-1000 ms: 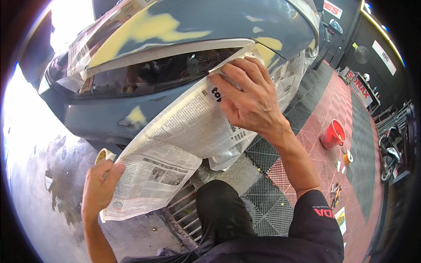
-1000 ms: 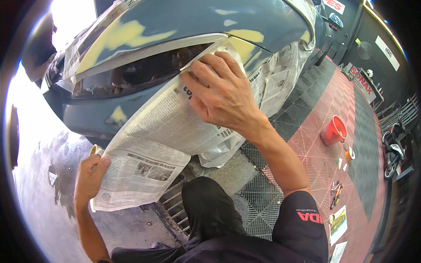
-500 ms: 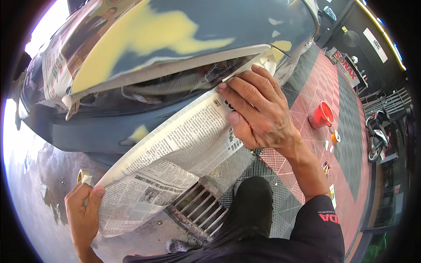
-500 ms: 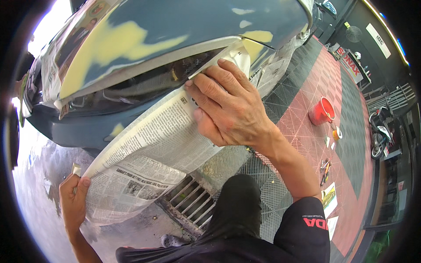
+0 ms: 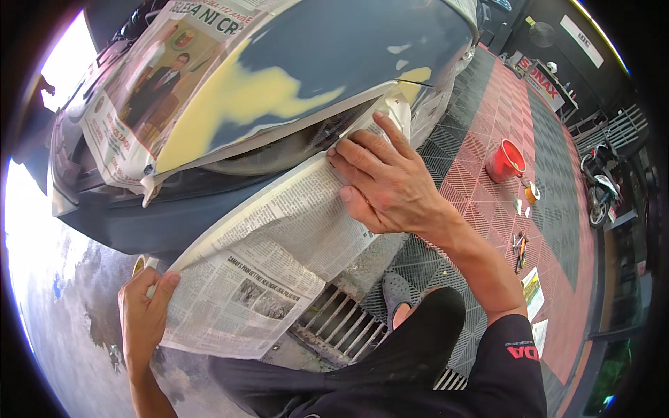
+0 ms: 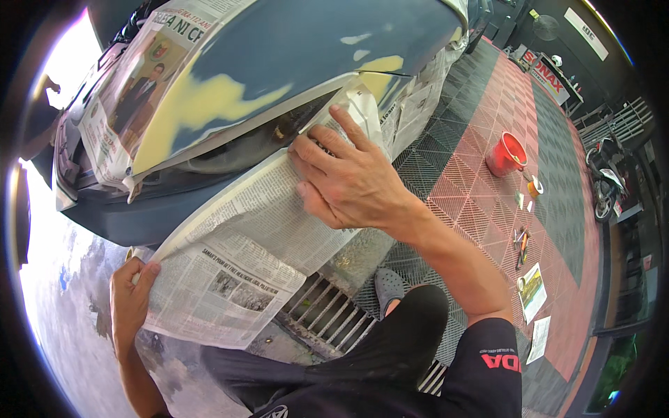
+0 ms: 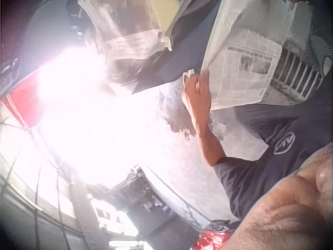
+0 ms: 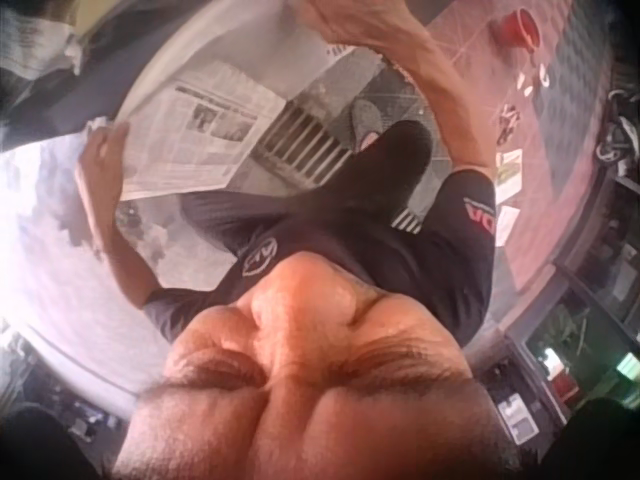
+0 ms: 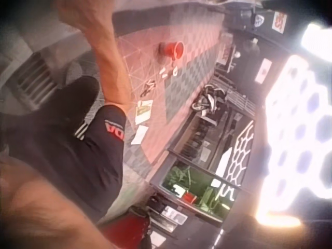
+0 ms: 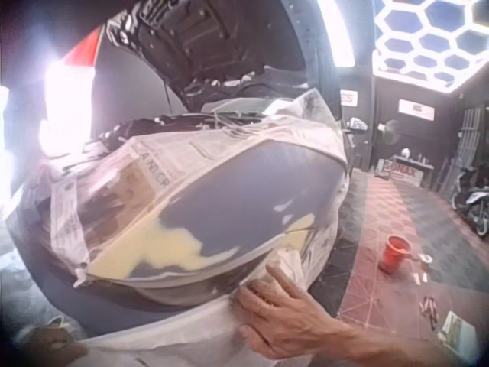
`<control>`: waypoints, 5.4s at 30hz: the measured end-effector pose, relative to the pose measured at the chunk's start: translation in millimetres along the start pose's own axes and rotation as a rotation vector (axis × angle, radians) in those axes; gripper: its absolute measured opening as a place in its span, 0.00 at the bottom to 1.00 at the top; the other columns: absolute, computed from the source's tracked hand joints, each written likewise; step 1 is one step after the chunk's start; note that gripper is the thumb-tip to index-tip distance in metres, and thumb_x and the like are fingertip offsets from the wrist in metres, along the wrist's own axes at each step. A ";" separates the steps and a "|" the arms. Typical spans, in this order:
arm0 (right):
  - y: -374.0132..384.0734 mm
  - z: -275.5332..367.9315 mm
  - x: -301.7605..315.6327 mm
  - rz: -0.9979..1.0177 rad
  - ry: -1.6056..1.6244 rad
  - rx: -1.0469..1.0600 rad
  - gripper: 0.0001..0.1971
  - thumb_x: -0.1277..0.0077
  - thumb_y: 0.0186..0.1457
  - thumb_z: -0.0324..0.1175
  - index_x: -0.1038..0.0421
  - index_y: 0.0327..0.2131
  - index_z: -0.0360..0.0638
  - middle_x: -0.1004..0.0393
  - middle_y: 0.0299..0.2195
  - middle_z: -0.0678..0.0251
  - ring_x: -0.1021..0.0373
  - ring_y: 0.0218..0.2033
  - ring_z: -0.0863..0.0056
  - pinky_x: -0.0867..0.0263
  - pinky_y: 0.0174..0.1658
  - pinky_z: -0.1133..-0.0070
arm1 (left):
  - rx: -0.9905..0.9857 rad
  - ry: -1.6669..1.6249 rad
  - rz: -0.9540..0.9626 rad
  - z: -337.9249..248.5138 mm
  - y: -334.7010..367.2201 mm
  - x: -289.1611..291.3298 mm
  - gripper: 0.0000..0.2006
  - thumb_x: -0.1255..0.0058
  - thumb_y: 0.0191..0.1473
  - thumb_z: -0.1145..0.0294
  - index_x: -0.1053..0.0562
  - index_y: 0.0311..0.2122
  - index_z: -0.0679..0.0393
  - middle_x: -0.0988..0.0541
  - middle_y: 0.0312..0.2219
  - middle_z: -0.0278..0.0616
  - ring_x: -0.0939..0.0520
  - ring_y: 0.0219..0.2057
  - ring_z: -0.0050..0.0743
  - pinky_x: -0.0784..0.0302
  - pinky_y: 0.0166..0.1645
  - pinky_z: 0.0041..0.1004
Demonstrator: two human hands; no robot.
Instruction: The person tapes newspaper sheets onto the front of a car using masking tape. They place and smooth the paper over the hood and bumper, then apply tape along the edges to secure the coverage.
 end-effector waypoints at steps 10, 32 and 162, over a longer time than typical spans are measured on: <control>4.0 21.3 5.0 0.042 0.035 -0.086 0.21 0.49 0.64 0.42 0.21 0.53 0.39 0.26 0.54 0.59 0.31 0.61 0.59 0.47 0.77 0.49 | 0.037 -0.067 0.125 15.5 3.4 16.2 0.16 0.32 0.64 0.61 0.22 0.32 0.64 0.26 0.22 0.36 0.30 0.27 0.24 0.30 0.36 0.33; 7.6 51.0 11.1 0.120 0.035 -0.086 0.26 0.53 0.70 0.48 0.26 0.64 0.48 0.27 0.56 0.54 0.31 0.62 0.54 0.49 0.77 0.45 | -0.132 -0.339 -0.279 40.9 -35.6 22.1 0.12 0.36 0.66 0.68 0.25 0.32 0.61 0.27 0.23 0.26 0.31 0.28 0.14 0.33 0.34 0.24; 133.0 211.4 -78.6 -0.068 0.078 -0.235 0.35 0.47 0.66 0.53 0.28 0.58 0.23 0.31 0.55 0.47 0.37 0.57 0.49 0.40 0.65 0.55 | 0.136 0.197 -0.071 9.6 98.9 49.3 0.22 0.31 0.51 0.42 0.12 0.36 0.52 0.12 0.31 0.46 0.10 0.38 0.50 0.20 0.48 0.45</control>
Point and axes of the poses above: each hand's wrist, its own y-axis towards the middle knuckle, its own x-axis out of the back of the hand, z = x × y, the point moved 1 cm from there along y, towards the middle knuckle
